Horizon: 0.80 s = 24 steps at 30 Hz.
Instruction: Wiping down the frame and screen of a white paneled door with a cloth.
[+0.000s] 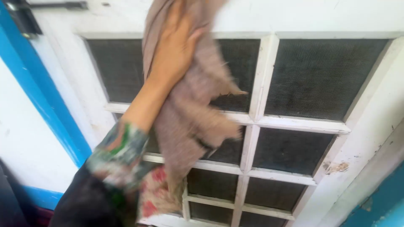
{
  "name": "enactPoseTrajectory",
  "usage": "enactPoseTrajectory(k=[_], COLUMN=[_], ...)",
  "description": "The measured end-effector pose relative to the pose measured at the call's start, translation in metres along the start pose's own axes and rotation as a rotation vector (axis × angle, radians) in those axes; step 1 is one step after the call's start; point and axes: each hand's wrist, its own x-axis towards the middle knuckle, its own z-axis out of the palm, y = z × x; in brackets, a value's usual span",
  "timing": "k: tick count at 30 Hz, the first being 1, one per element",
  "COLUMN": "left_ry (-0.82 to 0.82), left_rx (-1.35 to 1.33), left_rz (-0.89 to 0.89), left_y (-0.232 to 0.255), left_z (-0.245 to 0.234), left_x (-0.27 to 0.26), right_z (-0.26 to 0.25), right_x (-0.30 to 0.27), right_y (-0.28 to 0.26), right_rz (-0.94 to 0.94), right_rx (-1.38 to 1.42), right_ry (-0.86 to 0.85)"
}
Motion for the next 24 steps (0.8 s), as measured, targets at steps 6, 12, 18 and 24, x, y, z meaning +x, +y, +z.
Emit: enactPoseTrajectory(k=[6,12,18,24], left_ry=[0.32,0.617,0.647,0.57], left_rx=[-0.388,-0.957,-0.78,-0.327], left_rz=[-0.166,-0.151,-0.17,-0.346], left_y=[0.021,0.017,-0.041,-0.053], left_z=[-0.039,-0.124,-0.178,-0.158], left_x=[-0.035,-0.057,-0.126,-0.138], right_z=[0.201,0.338,0.317,0.159], right_x=[-0.045,-0.071,-0.07,0.052], right_y=[-0.285,-0.337,-0.254,-0.296], right_rz=[0.075,0.555,0.362,-0.3], right_rx=[0.001,0.766,0.935,0.299], right_ry=[-0.049,-0.688,-0.33,0.626])
